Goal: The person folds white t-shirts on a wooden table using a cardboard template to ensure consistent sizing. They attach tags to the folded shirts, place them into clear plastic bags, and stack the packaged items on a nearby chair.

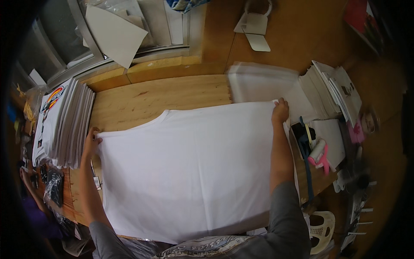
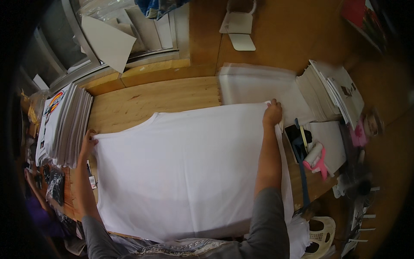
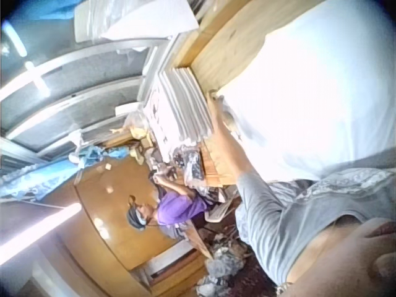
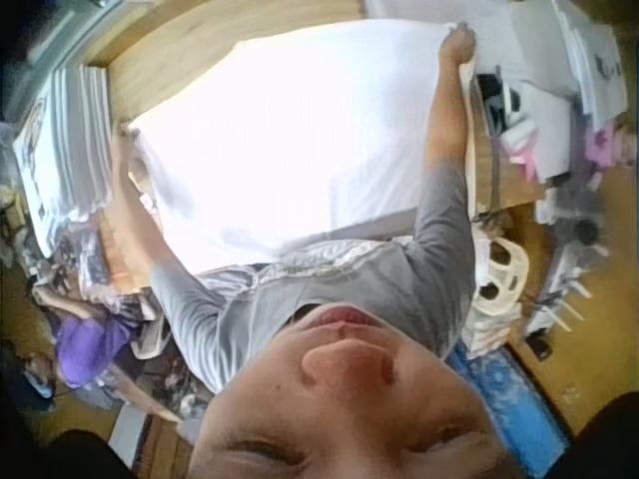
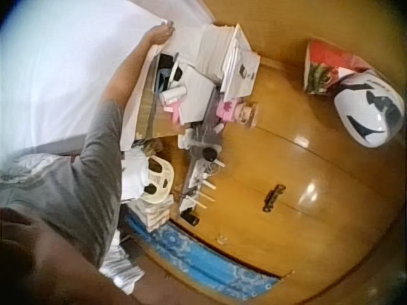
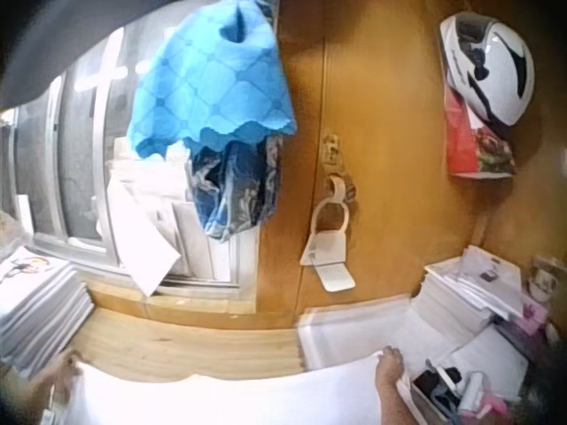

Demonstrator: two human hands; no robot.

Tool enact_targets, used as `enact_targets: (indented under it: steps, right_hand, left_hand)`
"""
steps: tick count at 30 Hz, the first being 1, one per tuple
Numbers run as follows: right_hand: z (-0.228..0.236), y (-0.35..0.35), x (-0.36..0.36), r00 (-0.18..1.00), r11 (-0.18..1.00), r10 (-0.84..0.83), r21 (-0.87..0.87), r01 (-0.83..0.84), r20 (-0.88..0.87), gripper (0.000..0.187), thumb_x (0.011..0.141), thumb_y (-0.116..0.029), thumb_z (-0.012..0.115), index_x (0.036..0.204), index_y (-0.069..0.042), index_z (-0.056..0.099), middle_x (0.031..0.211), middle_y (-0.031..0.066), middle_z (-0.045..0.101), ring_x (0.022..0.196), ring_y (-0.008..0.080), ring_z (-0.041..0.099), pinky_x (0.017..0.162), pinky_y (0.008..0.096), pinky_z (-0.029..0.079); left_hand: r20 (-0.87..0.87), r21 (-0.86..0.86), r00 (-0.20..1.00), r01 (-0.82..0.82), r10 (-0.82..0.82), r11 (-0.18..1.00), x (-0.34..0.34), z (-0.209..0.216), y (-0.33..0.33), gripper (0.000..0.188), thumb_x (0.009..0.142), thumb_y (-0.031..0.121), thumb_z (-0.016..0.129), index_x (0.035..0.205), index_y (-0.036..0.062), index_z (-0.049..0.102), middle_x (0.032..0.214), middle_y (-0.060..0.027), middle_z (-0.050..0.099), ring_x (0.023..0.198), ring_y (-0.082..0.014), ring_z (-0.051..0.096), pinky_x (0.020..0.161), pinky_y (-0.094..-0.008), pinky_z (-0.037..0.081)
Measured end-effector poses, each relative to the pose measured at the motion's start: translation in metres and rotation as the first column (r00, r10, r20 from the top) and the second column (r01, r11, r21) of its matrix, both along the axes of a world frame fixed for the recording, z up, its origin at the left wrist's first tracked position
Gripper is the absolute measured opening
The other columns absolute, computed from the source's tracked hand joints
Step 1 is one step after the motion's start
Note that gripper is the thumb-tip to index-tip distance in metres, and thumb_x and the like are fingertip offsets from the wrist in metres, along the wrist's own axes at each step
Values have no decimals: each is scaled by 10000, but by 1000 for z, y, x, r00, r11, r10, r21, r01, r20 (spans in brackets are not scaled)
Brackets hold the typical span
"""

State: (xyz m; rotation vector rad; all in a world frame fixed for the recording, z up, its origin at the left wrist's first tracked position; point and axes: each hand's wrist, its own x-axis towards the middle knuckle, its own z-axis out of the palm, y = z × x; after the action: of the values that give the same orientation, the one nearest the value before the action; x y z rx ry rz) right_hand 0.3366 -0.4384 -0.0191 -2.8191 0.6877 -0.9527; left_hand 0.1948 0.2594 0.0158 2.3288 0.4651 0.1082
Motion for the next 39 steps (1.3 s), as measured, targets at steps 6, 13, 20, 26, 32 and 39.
enact_targets:
  steps: [6, 13, 20, 26, 32, 39]
  right_hand:
    - [23, 52, -37, 991, 990, 130, -46, -132, -40, 428, 749, -266, 584, 1125, -103, 462, 1122, 112, 448, 1064, 273, 410, 843, 435, 345]
    - [-4, 19, -59, 924, 974, 224, 84, -208, -311, 552, 835, -475, 361, 1273, -140, 346, 1352, 106, 250, 1252, 245, 209, 988, 472, 167]
    - [22, 100, -163, 704, 804, 578, 141, -577, -413, 499, 825, -392, 451, 1253, -150, 368, 1353, 87, 259, 1236, 247, 252, 966, 476, 213]
    - [5, -15, -169, 865, 898, 438, 71, -435, -245, 254, 801, -171, 453, 1005, -86, 579, 1136, 91, 511, 1081, 246, 440, 906, 388, 329]
    - [87, -127, -147, 983, 982, 109, 137, -129, 145, 225, 718, 17, 446, 850, -25, 623, 857, 149, 605, 799, 311, 575, 716, 362, 445]
    - [154, -221, -98, 983, 994, 104, 6, -106, 153, 250, 693, 30, 471, 875, -35, 630, 882, 167, 597, 838, 313, 568, 725, 358, 456]
  left_hand:
    - [100, 727, 995, -94, 31, 680, -33, -12, -40, 398, 780, 129, 519, 1154, 85, 392, 1138, -138, 430, 1065, -306, 399, 869, -421, 315]
    - [-194, 712, 980, 116, 35, 693, -49, -23, -60, 479, 888, 390, 285, 1328, 204, 240, 1397, -47, 163, 1275, -233, 172, 1004, -496, 103]
    - [-225, 757, 974, 197, -34, 623, -98, -3, -114, 468, 889, 369, 291, 1328, 210, 245, 1397, -27, 172, 1278, -241, 166, 993, -532, 39]
    - [-213, 719, 977, 144, 19, 679, -120, -22, -126, 462, 892, 357, 284, 1328, 210, 245, 1404, -27, 150, 1288, -241, 127, 991, -537, 37]
    - [-192, 527, 892, 445, -409, 724, -156, -1, -275, 534, 805, 295, 454, 1297, 139, 316, 1383, -93, 200, 1289, -267, 127, 991, -545, 7]
    - [-142, 427, 726, 658, -673, 620, -188, 5, -417, 535, 776, 425, 483, 1254, 202, 391, 1375, -101, 212, 1267, -317, 165, 979, -563, 64]
